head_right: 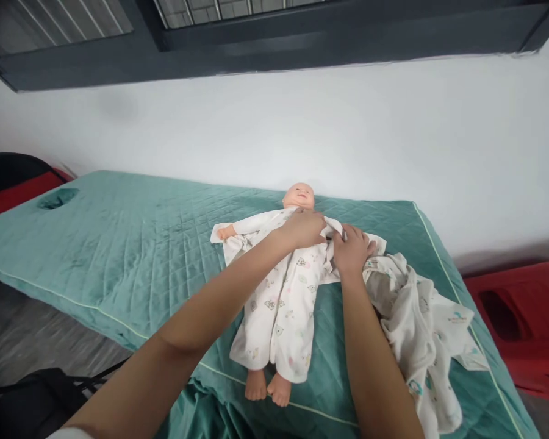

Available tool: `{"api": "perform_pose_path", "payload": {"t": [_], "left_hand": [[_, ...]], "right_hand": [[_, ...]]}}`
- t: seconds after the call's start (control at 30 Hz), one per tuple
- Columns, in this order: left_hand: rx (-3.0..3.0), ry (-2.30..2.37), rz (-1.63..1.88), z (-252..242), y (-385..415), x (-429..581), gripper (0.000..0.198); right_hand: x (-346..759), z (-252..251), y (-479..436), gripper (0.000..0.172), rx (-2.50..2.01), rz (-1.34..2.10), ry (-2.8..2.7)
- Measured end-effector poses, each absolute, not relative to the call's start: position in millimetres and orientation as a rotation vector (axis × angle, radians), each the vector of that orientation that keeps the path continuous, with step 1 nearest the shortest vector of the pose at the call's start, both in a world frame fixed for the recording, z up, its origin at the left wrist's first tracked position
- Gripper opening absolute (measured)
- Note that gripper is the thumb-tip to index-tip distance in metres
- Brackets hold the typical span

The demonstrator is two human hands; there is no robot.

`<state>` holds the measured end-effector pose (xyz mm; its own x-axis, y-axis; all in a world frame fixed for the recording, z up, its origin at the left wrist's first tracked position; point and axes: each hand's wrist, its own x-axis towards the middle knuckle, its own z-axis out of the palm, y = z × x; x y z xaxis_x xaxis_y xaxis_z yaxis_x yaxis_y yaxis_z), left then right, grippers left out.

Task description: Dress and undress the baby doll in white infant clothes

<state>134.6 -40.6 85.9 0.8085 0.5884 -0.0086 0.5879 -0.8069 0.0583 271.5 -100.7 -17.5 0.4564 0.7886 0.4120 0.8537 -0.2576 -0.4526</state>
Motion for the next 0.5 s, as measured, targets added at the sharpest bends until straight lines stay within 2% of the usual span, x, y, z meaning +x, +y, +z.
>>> {"api": "perform_pose_path", "payload": {"t": [0.33, 0.5], "left_hand": [[2.929, 1.096, -0.253, 68.0, -27.4, 184.4, 0.035], [3.005, 1.053, -0.269, 78.2, -21.0, 176.9, 0.038]], "right_hand": [[264.6, -15.1, -98.6, 0.031, -2.079, -0.015, -1.107], [268.0, -13.1, -99.9, 0.031, -2.054, 0.02, -1.036]]}}
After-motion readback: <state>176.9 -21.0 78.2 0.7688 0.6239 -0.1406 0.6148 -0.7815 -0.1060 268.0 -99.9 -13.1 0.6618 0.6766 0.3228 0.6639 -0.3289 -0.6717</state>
